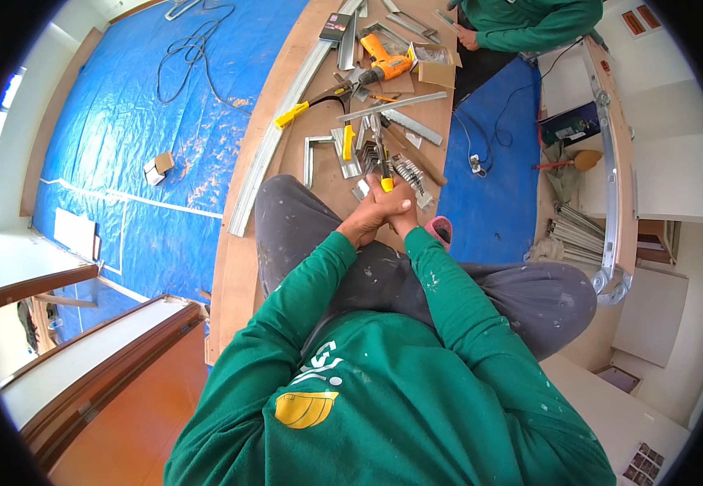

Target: The person sits on the floor and assembles small metal frame components. They use a hammer to tap pieces together and a utility knife to trim or adjust parts. The person repeatedly picks up, aligns, and secures metal pieces into rectangular frames.

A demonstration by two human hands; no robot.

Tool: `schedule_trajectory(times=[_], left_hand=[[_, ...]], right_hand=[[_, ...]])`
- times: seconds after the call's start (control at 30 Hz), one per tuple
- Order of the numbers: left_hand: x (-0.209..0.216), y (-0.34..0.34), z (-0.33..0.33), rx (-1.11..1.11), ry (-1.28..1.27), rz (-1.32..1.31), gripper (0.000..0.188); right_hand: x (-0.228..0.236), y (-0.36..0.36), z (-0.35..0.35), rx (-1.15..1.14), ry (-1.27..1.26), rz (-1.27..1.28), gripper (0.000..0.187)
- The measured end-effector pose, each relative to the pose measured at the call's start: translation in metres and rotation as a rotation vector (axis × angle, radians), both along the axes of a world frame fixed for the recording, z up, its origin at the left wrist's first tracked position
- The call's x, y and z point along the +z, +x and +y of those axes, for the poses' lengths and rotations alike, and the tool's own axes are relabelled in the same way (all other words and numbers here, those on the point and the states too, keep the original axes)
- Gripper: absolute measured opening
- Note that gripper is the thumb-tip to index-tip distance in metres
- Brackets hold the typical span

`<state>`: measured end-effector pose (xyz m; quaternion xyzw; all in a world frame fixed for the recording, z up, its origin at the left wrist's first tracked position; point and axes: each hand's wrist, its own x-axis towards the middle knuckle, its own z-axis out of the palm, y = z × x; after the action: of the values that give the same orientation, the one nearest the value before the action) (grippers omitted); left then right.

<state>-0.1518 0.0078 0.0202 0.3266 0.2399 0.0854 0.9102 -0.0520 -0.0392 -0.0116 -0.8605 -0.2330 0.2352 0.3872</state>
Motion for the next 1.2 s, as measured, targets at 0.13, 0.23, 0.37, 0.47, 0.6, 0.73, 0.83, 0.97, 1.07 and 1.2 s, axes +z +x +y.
schedule_trajectory(times=[0.13,0.23,0.37,0.47,0.6,0.73,0.83,0.97,1.07,1.2], left_hand=[[-0.018,-0.005,-0.013,0.023,-0.078,0.137,0.082],[-0.032,-0.007,-0.019,0.055,-0.098,0.257,0.078],[-0.032,-0.006,-0.019,0.114,-0.08,0.385,0.072],[-0.043,-0.007,-0.02,0.123,-0.046,0.431,0.071],[-0.054,-0.007,-0.022,0.13,0.049,0.507,0.07],[-0.054,-0.004,-0.02,0.162,0.122,0.606,0.069],[-0.043,-0.002,-0.017,0.148,0.082,0.561,0.07],[-0.029,-0.005,-0.005,0.078,-0.015,0.434,0.069],[-0.029,-0.003,0.009,0.248,0.069,0.364,0.065],[0.016,-0.02,0.065,0.72,0.522,0.261,0.057]], right_hand=[[-0.031,-0.01,-0.007,-0.064,-0.079,0.134,0.058],[-0.049,-0.018,-0.01,-0.103,-0.126,0.215,0.058],[-0.066,-0.022,-0.007,-0.134,-0.175,0.285,0.059],[-0.071,-0.025,-0.009,-0.143,-0.204,0.323,0.059],[-0.074,-0.029,-0.007,-0.134,-0.209,0.366,0.059],[-0.069,-0.03,-0.002,-0.103,-0.178,0.396,0.059],[-0.063,-0.026,0.002,-0.066,-0.136,0.401,0.06],[-0.05,-0.021,0.002,-0.006,-0.059,0.334,0.06],[-0.034,-0.008,0.003,0.047,-0.014,0.155,0.059],[0.002,-0.005,-0.004,0.187,0.0,0.006,0.056]])
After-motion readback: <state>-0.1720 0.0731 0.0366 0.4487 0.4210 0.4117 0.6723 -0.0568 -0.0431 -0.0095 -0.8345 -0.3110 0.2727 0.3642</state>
